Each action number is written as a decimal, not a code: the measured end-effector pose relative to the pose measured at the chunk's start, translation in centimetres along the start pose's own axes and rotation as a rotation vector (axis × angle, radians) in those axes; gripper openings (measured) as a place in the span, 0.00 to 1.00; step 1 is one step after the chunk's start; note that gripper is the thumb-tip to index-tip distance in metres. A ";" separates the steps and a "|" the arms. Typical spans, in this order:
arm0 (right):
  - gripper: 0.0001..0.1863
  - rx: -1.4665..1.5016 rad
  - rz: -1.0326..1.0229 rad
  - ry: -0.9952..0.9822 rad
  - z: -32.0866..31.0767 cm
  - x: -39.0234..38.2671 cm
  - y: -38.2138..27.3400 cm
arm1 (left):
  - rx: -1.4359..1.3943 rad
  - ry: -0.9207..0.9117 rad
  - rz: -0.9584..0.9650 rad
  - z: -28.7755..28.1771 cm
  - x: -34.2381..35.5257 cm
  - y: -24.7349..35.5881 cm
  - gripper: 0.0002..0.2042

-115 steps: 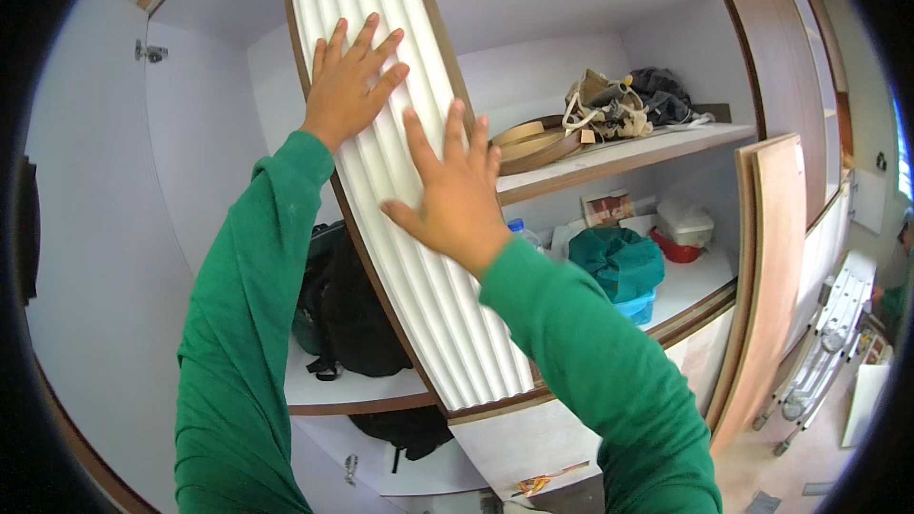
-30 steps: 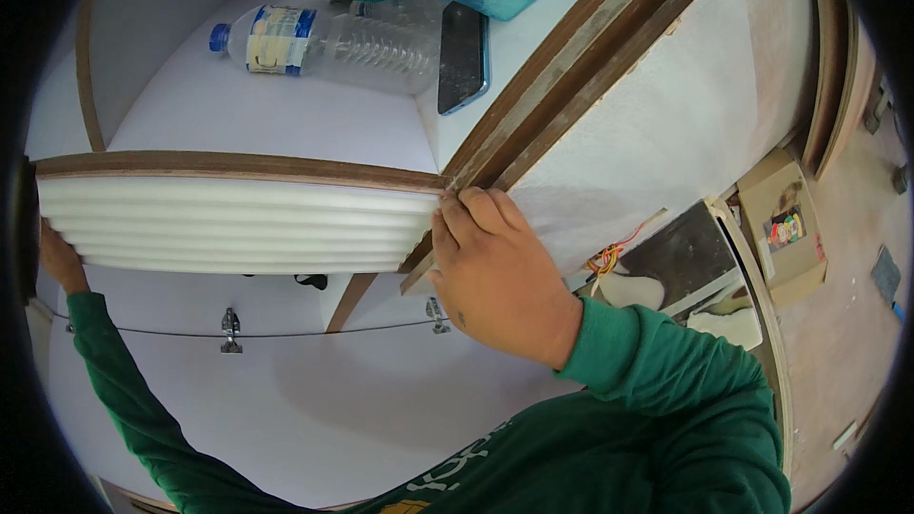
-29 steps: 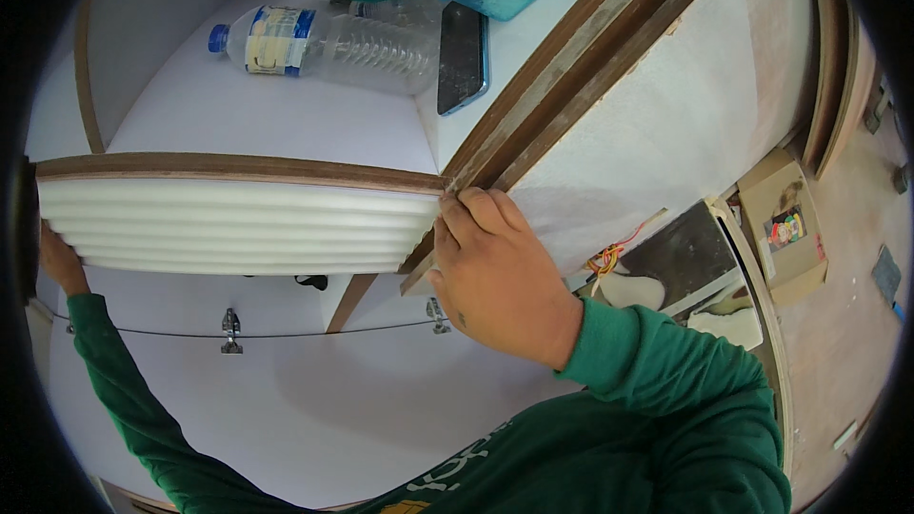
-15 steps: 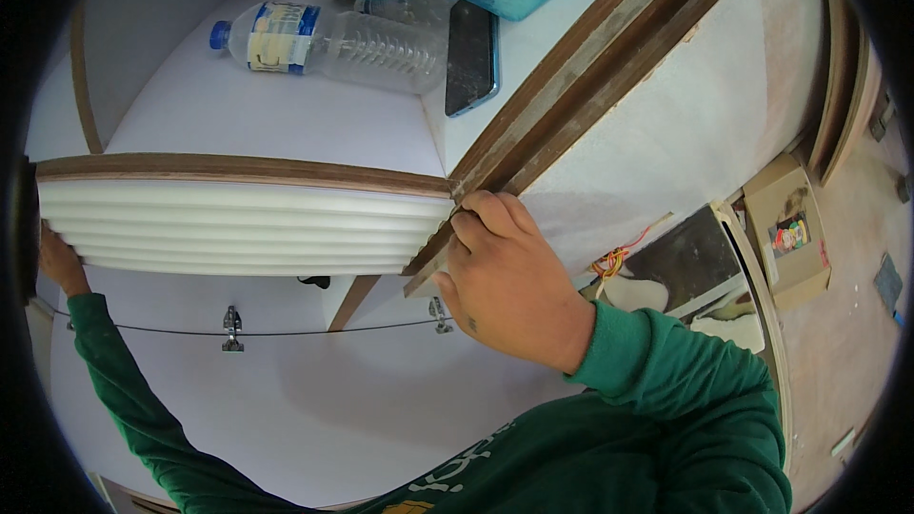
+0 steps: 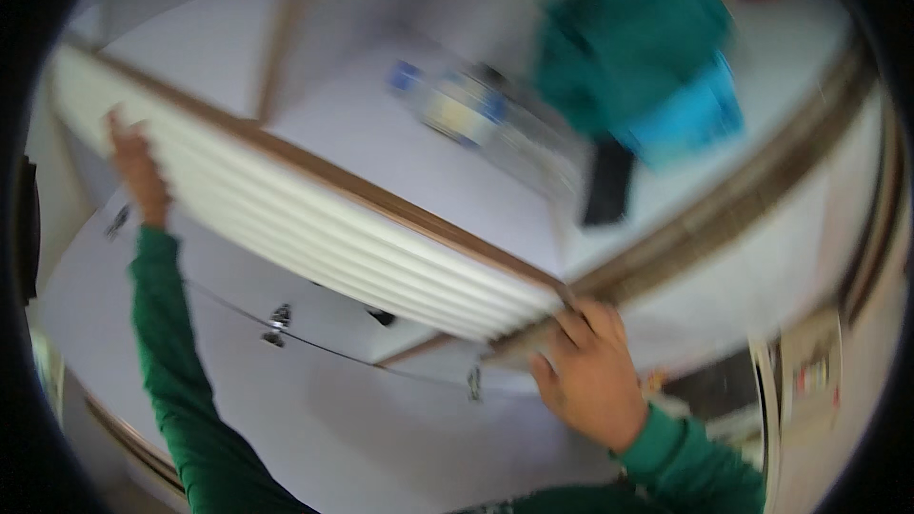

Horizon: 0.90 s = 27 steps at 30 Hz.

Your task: The person installs a white ribbed panel into a wooden cabinet frame, repeatedly adjusting and repositioning it to fit. They then move to a workbench and use a sanding block to smooth the edges of a white rectangular board.

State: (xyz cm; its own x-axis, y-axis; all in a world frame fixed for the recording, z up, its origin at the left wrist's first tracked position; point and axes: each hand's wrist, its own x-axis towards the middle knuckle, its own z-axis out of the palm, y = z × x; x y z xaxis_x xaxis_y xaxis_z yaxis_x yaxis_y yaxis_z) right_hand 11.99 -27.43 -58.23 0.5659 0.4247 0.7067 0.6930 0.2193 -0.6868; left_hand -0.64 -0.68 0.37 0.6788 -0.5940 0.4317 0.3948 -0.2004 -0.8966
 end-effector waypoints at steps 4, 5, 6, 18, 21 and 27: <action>0.17 -0.019 0.003 -0.005 -0.7 -0.3 0.4 | -0.178 0.072 -0.273 -0.8 3.1 6.8 0.30; 0.16 -0.011 0.000 -0.016 -0.7 -0.2 0.3 | -0.264 0.040 -0.316 -1.4 3.4 7.8 0.32; 0.15 -0.010 0.005 -0.035 -0.5 -0.1 0.2 | -0.258 0.021 -0.358 -0.8 2.3 7.7 0.33; 0.12 -0.035 -0.030 0.041 0.4 -0.6 0.6 | -0.294 0.061 -0.404 -2.0 2.8 8.1 0.35; 0.11 -0.048 -0.036 0.037 0.4 -0.6 0.6 | -0.292 0.058 -0.407 -1.8 2.7 8.1 0.35; 0.11 -0.066 -0.044 0.025 0.7 -0.7 1.0 | -0.294 0.055 -0.416 -2.0 2.7 8.1 0.35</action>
State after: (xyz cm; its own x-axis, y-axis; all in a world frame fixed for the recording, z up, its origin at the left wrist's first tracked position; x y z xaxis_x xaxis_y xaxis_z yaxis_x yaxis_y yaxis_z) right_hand 11.96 -26.89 -59.58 0.5448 0.3942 0.7402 0.7449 0.1779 -0.6430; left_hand 3.12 -5.48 -5.96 0.4648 -0.4556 0.7592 0.4287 -0.6344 -0.6432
